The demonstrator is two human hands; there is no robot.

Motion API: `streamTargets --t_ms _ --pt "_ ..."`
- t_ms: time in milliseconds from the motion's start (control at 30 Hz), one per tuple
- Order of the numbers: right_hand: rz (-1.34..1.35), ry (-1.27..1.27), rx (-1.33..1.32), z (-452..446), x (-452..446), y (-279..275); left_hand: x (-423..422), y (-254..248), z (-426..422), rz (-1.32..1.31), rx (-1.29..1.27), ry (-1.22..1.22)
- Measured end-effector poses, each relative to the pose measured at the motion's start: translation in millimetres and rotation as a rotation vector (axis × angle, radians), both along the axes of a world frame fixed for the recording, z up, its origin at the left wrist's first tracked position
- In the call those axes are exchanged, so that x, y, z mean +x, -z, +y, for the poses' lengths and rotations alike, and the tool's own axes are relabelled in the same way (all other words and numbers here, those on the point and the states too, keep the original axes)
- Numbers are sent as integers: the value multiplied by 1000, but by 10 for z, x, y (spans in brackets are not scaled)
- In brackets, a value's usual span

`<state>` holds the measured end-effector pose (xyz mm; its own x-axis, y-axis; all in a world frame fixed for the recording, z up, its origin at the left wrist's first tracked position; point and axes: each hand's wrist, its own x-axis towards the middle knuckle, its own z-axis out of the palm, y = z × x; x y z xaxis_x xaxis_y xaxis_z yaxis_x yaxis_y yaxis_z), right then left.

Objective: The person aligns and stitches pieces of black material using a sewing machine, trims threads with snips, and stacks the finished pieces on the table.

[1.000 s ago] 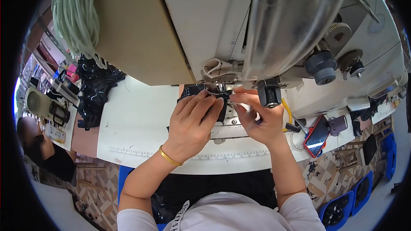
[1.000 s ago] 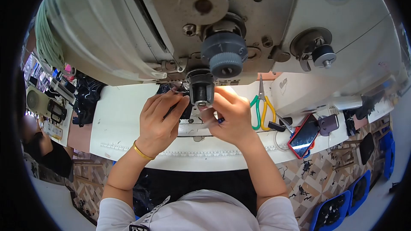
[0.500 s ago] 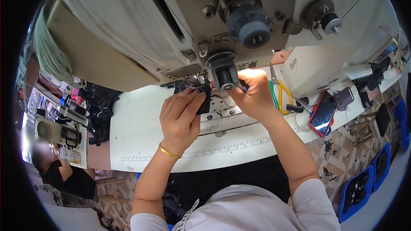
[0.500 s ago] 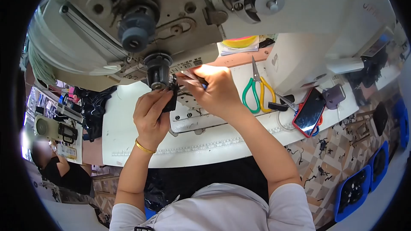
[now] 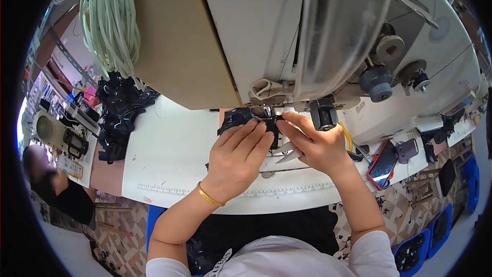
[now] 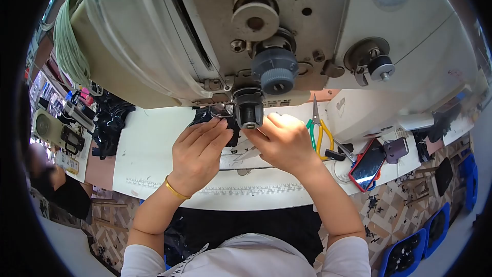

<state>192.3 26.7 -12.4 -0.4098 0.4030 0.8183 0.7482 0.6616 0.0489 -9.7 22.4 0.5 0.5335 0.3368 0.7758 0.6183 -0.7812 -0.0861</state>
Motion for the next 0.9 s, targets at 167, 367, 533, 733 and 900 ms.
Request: streamTargets --t_ms 167,367,533,733,900 --pt "-131 48 54 7 76 -140 57 -62 -12 63 2 -36" --pt "-272 155 -37 -34 96 -189 -31 -19 101 60 16 22" --pt "-220 142 -43 22 92 -111 -31 27 174 51 34 35" --pt "108 146 -95 -30 165 -78 -83 120 296 -43 9 91" --pt "552 76 -9 -126 144 -12 -129 130 351 -38 37 119"
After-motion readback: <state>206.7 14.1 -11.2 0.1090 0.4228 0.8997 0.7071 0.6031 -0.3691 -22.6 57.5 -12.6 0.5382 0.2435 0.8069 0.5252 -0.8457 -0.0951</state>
